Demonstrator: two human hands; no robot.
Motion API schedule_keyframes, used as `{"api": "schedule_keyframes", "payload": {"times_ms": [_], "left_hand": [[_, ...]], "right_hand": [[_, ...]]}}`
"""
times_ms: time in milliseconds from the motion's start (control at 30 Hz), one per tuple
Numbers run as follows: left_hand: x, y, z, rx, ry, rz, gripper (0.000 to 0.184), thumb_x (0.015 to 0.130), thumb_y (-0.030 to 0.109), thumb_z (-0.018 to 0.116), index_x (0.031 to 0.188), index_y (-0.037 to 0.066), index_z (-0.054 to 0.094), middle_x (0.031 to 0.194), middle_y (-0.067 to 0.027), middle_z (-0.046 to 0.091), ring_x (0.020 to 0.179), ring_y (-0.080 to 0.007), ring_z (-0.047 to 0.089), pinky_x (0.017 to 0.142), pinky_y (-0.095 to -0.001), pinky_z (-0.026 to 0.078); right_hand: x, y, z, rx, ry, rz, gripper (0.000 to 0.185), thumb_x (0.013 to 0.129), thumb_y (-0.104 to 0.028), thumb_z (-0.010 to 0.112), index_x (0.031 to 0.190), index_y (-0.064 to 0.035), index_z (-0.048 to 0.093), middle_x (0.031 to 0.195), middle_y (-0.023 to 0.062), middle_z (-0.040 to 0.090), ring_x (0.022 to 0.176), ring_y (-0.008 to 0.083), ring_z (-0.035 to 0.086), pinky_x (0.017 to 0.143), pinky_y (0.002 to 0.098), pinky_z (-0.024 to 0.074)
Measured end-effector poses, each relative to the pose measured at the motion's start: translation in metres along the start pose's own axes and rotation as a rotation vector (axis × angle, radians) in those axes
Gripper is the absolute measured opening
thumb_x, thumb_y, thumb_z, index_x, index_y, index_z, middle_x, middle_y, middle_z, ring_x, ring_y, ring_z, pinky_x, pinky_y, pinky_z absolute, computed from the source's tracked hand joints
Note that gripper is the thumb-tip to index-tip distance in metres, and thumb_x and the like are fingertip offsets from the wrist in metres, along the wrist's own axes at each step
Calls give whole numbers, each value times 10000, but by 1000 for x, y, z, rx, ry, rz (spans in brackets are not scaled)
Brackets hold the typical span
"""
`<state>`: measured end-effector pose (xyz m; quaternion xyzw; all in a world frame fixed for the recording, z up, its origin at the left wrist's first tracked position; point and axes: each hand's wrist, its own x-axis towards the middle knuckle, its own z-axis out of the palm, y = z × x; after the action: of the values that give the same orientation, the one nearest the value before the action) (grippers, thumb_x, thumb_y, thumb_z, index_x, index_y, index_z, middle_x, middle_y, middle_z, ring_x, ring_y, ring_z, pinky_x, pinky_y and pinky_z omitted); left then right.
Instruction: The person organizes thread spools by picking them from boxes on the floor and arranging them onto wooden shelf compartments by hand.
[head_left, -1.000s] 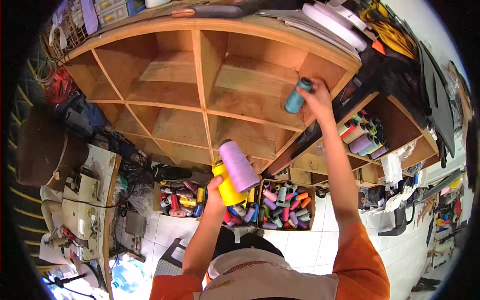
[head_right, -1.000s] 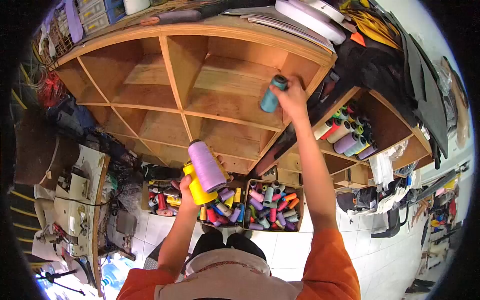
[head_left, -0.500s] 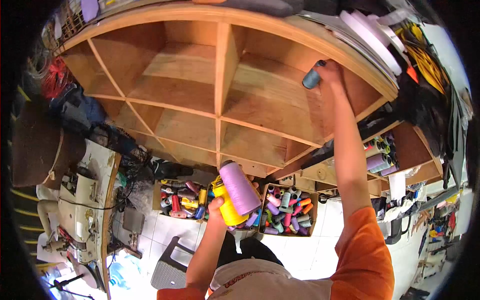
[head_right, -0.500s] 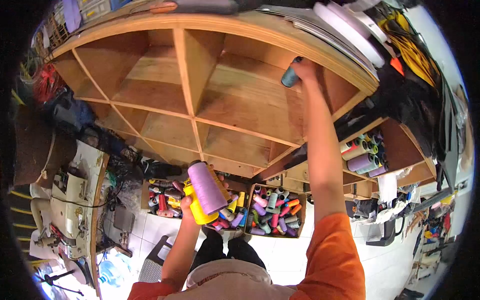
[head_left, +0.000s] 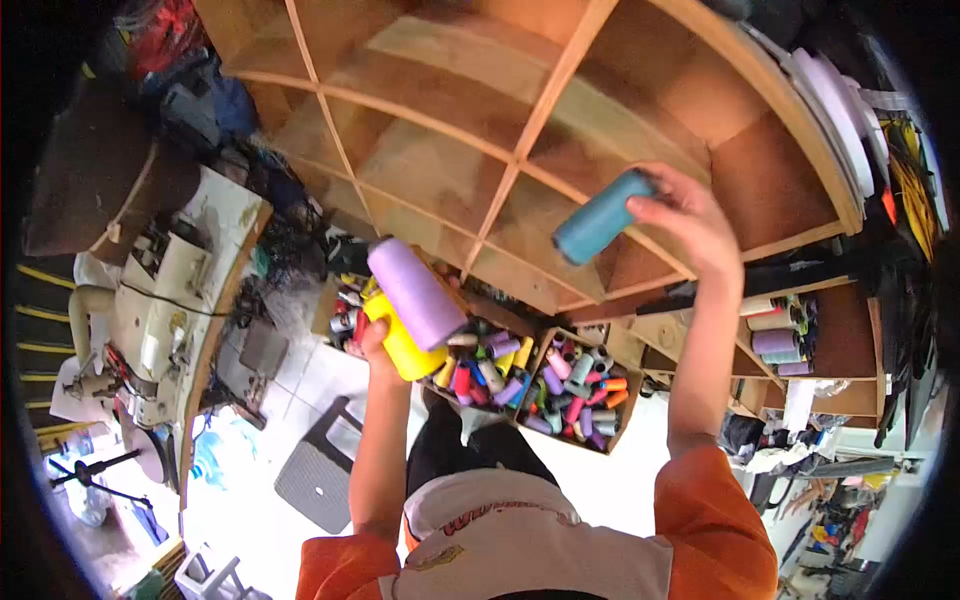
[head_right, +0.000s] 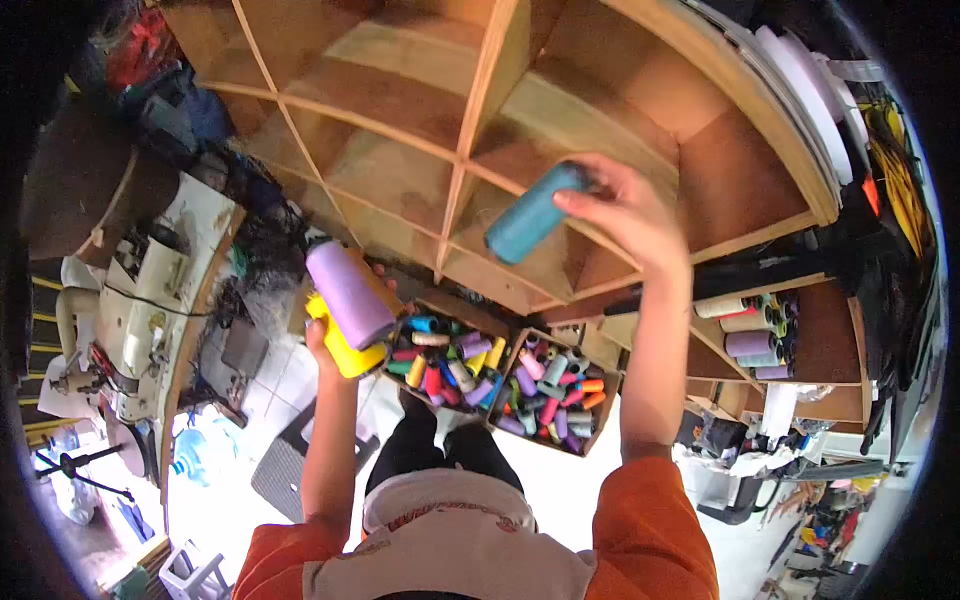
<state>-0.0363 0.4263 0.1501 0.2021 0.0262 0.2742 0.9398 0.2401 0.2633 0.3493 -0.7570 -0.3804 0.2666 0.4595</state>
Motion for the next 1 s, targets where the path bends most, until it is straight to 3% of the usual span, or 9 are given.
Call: {"api": "schedule_keyframes", "payload": {"times_ms": [167,367,533,633,767,800,900,933,1000], "left_hand": [[-18,-10,6,-111,13,16,965,612,388,743,1391,67,272,1280,-197,455,1169,-367,482,962,-572,413],[-41,-31,13,-138,59,-4,938,614,369,741,1376,56,293,1262,-191,464,1156,-358,491,962,-547,423],[-53,-31,24,-70,54,24,906,658,404,704,1376,37,292,1291,-208,448,1185,-377,470,981,-534,411],[-44,-16,-5,-28,61,60,883,677,420,697,1370,45,300,1267,-196,466,1178,-371,477,978,-550,407],[-6,49,-24,-5,12,-21,889,670,433,690,1372,49,302,1266,-189,476,1168,-353,494,972,-548,408],[1,68,-19,24,23,-46,893,667,435,689,1373,48,302,1266,-188,476,1165,-351,496,971,-545,410],[29,109,-46,25,-3,-170,904,643,432,696,1362,36,318,1255,-197,481,1152,-347,507,967,-533,417],[37,123,-46,28,-30,-203,905,638,431,699,1358,31,323,1255,-201,481,1152,-348,507,965,-532,419],[44,147,-55,26,-71,-278,910,632,425,705,1352,18,325,1259,-206,475,1155,-353,504,961,-533,423]], "right_hand": [[-24,72,35,-6,-68,143,419,751,-147,747,1112,-16,579,972,35,609,893,128,560,797,248,439],[-58,108,48,-1,-65,81,436,746,-138,748,1124,-11,573,977,42,606,913,122,561,819,267,450],[-61,58,67,125,46,8,422,774,-101,726,1152,-21,558,1003,44,598,917,105,579,803,243,483],[-50,8,89,129,153,-148,433,784,-93,716,1177,-33,544,1016,43,592,926,102,583,802,240,495],[12,-48,134,-355,364,-478,459,791,-143,699,1197,-26,521,994,163,626,915,252,634,795,315,501],[28,-62,142,-299,370,-401,454,792,-172,688,1187,-20,524,991,207,624,928,327,623,803,376,489],[94,-79,155,-332,485,-298,436,788,-183,687,1162,-17,536,1001,200,628,920,351,623,801,402,488],[124,-68,152,-514,605,-408,417,778,-179,690,1134,-15,548,982,208,634,917,370,621,786,415,497],[171,-68,144,-620,732,-324,350,765,-156,686,1063,-15,566,937,228,638,909,374,620,778,428,498]]}}
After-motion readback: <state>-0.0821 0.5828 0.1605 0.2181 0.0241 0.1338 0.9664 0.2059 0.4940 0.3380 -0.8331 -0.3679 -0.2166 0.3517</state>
